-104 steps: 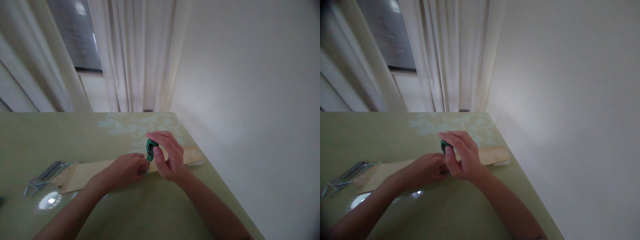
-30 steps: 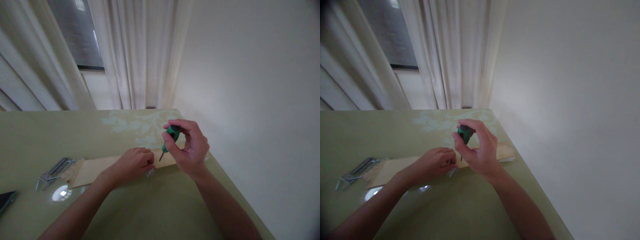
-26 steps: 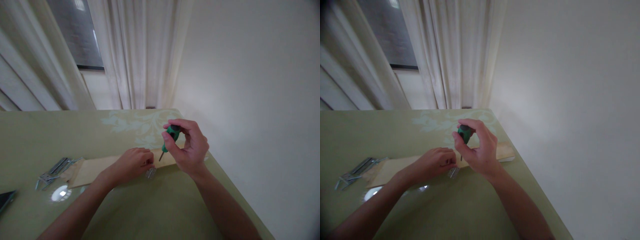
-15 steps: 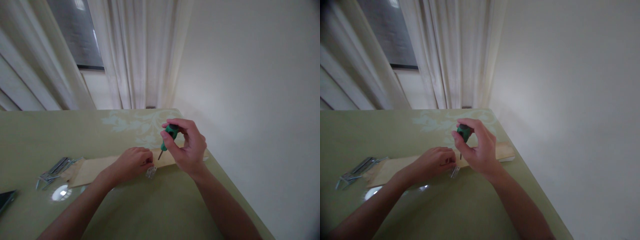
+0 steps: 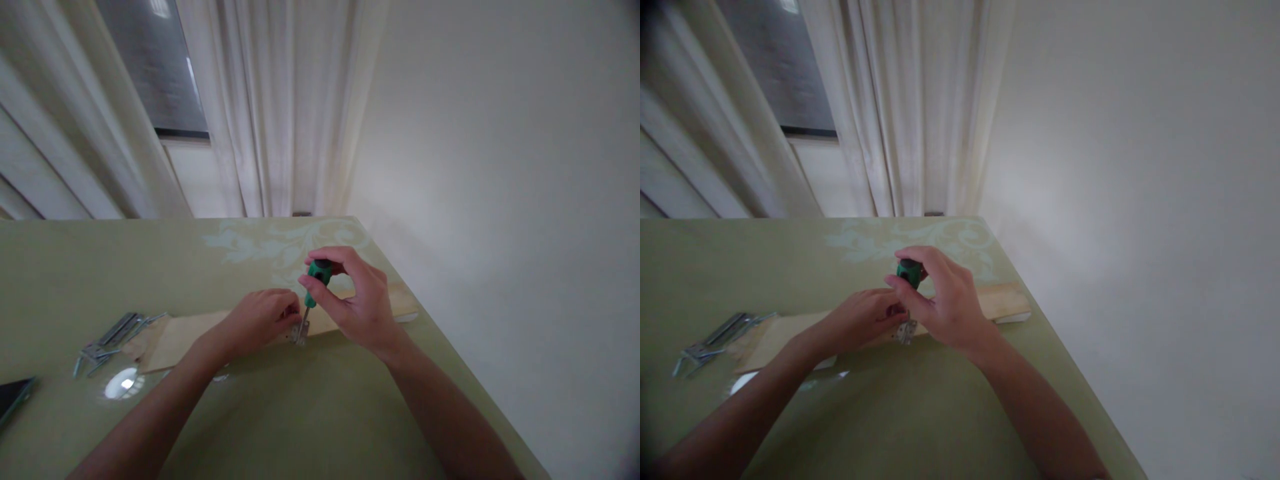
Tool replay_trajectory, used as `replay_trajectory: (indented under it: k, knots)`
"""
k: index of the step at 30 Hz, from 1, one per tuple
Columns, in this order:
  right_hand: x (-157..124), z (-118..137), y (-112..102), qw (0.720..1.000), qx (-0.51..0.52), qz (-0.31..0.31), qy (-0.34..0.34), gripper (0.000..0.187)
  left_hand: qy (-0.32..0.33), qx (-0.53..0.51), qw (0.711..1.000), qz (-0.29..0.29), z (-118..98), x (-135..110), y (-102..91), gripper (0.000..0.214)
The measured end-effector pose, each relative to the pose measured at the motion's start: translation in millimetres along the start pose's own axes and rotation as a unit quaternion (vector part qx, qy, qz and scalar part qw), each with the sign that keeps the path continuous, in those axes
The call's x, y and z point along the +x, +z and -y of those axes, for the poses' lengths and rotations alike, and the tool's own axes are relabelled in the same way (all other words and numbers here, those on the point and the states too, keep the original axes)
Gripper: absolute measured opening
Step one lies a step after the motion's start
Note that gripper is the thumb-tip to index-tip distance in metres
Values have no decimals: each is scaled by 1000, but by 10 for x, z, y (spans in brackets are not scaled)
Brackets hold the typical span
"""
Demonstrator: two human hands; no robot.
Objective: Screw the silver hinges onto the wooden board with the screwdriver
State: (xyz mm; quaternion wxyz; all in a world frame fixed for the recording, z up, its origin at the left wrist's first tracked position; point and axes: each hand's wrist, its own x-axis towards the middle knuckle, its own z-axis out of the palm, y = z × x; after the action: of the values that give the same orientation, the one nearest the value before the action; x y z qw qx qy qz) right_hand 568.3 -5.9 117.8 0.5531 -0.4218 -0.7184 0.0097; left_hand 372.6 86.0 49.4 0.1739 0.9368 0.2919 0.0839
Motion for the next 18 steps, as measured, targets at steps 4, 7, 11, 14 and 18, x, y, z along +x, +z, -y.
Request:
replay_trajectory:
  k: [4, 7, 11, 14, 18]
  knots:
    - [-21, -4, 45, 1000, 2, 12, -3, 25, -13, 13, 1000, -12, 77, 13, 49, 23]
    - [-34, -17, 74, 1000, 3, 22, -6, 26, -14, 12, 1000, -17, 92, 15, 55, 25]
    - [-44, -28, 90, 999, 3, 38, -12, 28, -1, -14, 1000, -21, 84, 10, 37, 25]
    - [-49, -25, 94, 999, 2, 39, -9, 27, -3, -18, 1000, -25, 87, 7, 31, 23]
    - [-54, -16, 103, 999, 0, 42, -11, 29, -5, -21, 999, -24, 85, 13, 40, 20]
